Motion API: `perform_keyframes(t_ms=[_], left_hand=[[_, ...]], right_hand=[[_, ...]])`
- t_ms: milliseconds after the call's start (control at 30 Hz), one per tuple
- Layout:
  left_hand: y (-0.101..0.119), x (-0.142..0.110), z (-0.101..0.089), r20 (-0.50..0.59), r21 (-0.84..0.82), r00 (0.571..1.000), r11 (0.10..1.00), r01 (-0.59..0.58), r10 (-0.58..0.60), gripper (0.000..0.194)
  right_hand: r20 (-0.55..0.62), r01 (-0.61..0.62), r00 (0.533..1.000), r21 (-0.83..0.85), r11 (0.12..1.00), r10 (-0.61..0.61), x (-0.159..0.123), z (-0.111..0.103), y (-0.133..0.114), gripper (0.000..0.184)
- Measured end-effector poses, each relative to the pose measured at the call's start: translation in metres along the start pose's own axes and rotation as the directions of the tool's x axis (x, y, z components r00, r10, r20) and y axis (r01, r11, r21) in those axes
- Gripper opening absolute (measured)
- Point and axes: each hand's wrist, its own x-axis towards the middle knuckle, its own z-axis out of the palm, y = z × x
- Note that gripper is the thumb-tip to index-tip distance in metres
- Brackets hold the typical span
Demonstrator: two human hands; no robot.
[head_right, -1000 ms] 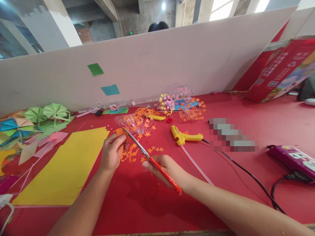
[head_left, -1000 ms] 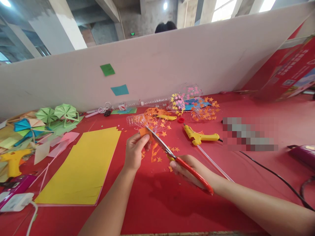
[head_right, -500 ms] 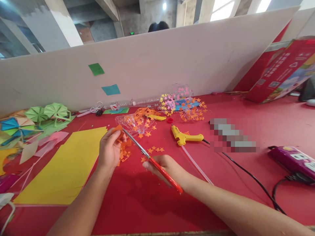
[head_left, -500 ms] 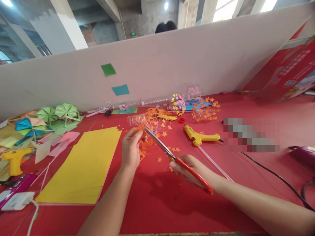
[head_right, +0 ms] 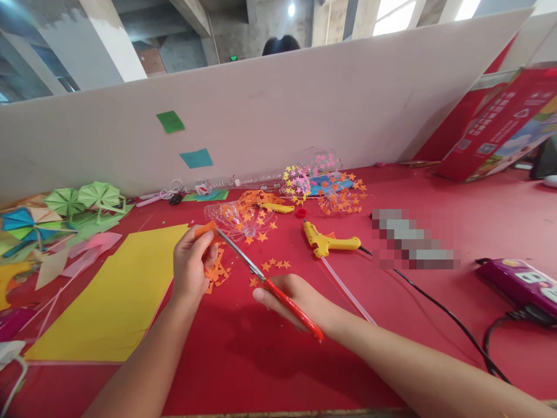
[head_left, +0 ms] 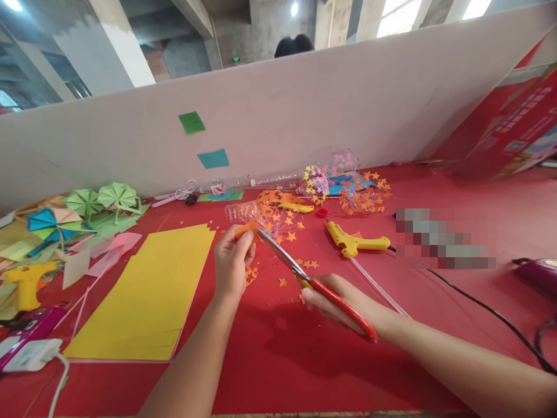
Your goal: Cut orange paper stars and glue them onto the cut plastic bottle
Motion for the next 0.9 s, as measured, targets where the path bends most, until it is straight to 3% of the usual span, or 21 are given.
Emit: perform_keyframes(t_ms=[900], left_hand=[[0.0048, -0.0012, 0.0018, 0.060, -0.065, 0.997, 0.996, 0.061, -0.058, 0.014]], right_hand=[[0.044, -0.086, 0.996, 0.093, 0.992, 0.082, -0.0039, 0.0019, -0.0081, 0.061]])
